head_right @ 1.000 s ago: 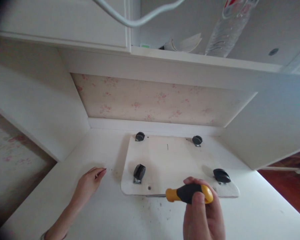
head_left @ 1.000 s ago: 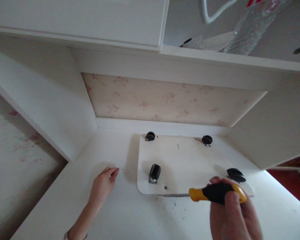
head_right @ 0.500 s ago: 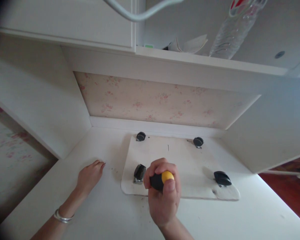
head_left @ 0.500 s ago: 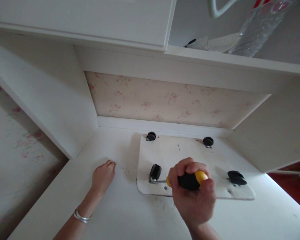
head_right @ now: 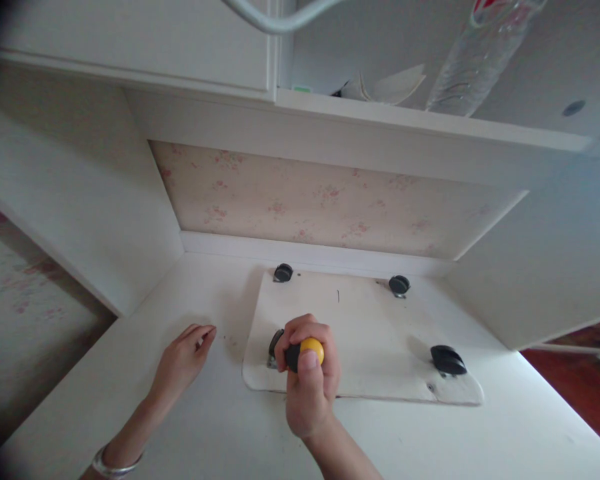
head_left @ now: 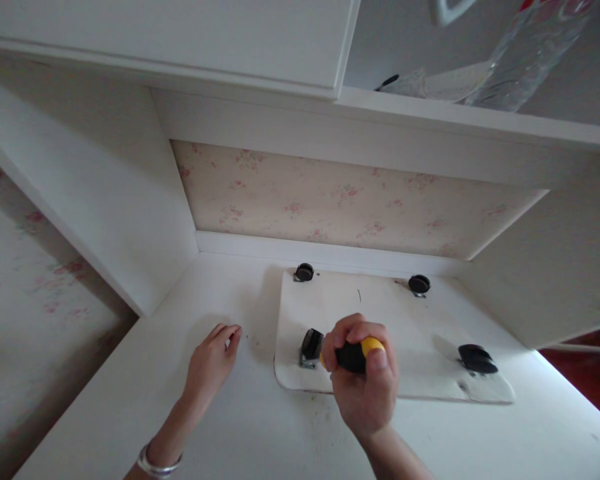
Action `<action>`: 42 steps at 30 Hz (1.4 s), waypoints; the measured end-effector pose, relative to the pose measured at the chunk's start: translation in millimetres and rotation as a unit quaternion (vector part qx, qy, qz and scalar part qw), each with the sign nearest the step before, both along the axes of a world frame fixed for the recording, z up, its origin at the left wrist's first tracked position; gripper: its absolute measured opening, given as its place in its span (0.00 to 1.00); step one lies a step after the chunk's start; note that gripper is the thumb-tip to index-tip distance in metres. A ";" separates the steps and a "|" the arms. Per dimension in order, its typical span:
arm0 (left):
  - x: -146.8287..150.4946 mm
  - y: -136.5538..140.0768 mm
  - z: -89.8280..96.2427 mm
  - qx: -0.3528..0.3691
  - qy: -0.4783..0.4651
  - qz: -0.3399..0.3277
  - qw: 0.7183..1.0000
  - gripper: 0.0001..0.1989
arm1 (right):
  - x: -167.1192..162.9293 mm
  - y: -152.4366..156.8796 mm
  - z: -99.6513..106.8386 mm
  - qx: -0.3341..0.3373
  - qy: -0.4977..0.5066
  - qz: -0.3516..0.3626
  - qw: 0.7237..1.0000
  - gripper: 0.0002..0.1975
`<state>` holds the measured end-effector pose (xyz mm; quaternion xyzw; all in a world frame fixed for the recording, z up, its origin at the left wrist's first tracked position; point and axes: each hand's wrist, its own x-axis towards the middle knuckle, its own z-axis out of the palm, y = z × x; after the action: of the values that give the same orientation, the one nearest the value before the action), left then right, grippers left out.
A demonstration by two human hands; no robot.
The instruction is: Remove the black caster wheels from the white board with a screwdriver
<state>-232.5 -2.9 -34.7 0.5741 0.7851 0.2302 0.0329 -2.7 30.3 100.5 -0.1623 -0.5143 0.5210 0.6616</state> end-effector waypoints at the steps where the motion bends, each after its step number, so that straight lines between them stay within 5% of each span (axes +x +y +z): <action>1: 5.7 -2.5 3.2 0.034 -0.048 -0.010 0.998 0.16 | -0.3 -0.1 0.4 -0.001 -0.003 0.000 1.000 0.11; 5: 32.5 -13.2 24.5 0.103 -0.225 -0.058 0.967 0.14 | -1.8 -1.7 1.1 0.008 -0.015 -0.002 1.000 0.10; 10: 57.7 -20.6 58.5 0.085 -0.296 -0.125 0.943 0.12 | -5.1 0.6 -2.0 0.011 -0.042 -0.017 0.999 0.10; 13: 65.9 -18.3 75.0 0.077 -0.338 -0.166 0.923 0.12 | -6.0 7.1 7.3 0.008 -0.141 -0.038 0.989 0.09; 19: 81.5 -0.4 101.5 0.059 -0.378 -0.241 0.892 0.14 | -3.4 22.1 53.3 0.095 -0.451 -0.057 0.886 0.13; 25: 88.2 13.0 109.8 0.030 -0.374 -0.269 0.887 0.11 | 7.0 27.9 70.9 0.138 -0.543 -0.022 0.828 0.18; 38: 98.0 13.2 98.5 0.097 -0.334 -0.159 0.924 0.11 | 13.4 25.3 53.8 0.149 -0.491 -0.123 0.849 0.17; 42: 97.0 10.8 103.7 0.056 -0.410 -0.239 0.879 0.14 | 24.2 28.2 58.3 0.147 -0.505 -0.076 0.847 0.21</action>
<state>-135.6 7.8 69.0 0.5997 0.5260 0.4737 0.3733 21.5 58.5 158.8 -0.3421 -0.8343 0.2333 0.3640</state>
